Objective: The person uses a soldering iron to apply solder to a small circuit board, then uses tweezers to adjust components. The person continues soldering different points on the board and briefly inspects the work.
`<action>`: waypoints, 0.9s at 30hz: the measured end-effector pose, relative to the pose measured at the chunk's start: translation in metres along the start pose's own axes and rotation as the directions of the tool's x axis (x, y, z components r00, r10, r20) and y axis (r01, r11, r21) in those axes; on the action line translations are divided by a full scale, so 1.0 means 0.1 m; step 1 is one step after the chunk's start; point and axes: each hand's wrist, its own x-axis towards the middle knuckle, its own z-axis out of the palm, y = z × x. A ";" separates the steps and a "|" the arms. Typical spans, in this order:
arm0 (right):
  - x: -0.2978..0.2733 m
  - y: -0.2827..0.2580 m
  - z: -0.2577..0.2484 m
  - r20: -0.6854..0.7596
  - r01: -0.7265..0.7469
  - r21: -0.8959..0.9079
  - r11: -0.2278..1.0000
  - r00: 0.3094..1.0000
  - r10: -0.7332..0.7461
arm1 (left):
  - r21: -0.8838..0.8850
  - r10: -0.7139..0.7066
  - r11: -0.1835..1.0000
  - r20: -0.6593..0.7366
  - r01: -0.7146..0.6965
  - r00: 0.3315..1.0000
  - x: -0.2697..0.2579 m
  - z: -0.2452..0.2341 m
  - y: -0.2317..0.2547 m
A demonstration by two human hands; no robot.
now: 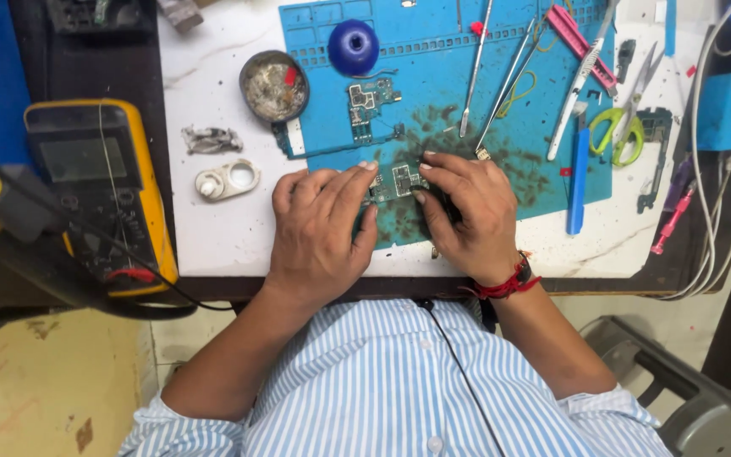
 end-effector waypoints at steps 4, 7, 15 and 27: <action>-0.06 0.05 0.01 0.003 0.016 0.012 1.000 1.000 -0.016 | 0.013 0.001 1.000 -0.021 -0.001 1.000 -0.06 0.06 -0.03; -0.11 0.07 0.03 -0.027 -0.021 0.038 0.999 0.999 0.022 | 0.026 0.009 1.000 -0.029 -0.008 1.000 -0.10 0.09 -0.03; -0.09 -0.02 0.00 -0.096 -0.052 0.116 0.992 0.993 0.064 | 0.032 0.014 0.999 -0.082 -0.011 0.997 -0.09 0.07 0.04; -0.07 -0.03 -0.05 -0.087 -0.019 0.072 0.997 0.996 0.026 | 0.008 0.000 1.000 -0.056 0.000 0.998 -0.06 0.05 0.04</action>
